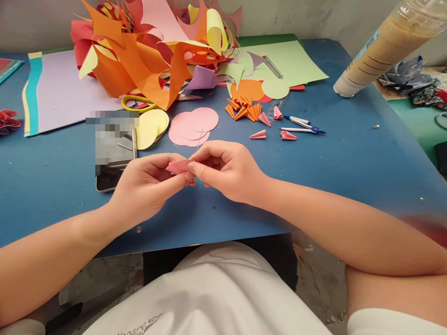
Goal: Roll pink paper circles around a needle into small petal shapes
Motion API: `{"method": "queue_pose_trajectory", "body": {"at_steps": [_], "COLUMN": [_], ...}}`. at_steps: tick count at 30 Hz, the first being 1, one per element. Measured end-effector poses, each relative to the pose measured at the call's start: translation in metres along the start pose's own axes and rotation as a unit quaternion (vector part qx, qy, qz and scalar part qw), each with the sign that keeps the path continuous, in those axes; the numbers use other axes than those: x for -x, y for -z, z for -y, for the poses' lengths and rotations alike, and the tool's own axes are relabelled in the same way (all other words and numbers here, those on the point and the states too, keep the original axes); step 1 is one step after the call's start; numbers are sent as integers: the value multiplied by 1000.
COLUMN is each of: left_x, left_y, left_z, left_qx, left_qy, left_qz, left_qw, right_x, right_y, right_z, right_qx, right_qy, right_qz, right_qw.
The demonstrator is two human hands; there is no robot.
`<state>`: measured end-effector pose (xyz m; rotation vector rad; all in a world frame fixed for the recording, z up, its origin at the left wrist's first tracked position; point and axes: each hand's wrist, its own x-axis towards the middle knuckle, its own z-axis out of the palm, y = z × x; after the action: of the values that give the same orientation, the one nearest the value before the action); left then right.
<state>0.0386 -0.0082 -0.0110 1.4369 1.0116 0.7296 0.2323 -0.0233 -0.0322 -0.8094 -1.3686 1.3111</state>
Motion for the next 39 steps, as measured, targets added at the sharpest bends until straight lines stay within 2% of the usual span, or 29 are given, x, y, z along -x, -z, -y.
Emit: {"method": "queue_pose_trajectory", "body": {"at_steps": [7,15,25,31,39], "left_x": [-2,-1,0,1,2], "left_y": [4,3,1,2,2], "left_z": [2,-4,-6,-7,-8], "left_qx": [109,78,49,40,-30], "left_qy": [21,11,31,17,7], "left_qz": [46,52,37,35,23], "left_qw": [993,996,998,998,999], "right_x": [-2,-3,-3,0,1], "right_y": [4,5,2,2,1], "right_z": [4,6,2,8,9], "right_qx": [-20,-70,-60,12,-1], "right_qy": [-60,-73,-63,-10,-24], "right_qz": [-35,28,25,35,23], "right_qw": [997,995,996,999,999]}}
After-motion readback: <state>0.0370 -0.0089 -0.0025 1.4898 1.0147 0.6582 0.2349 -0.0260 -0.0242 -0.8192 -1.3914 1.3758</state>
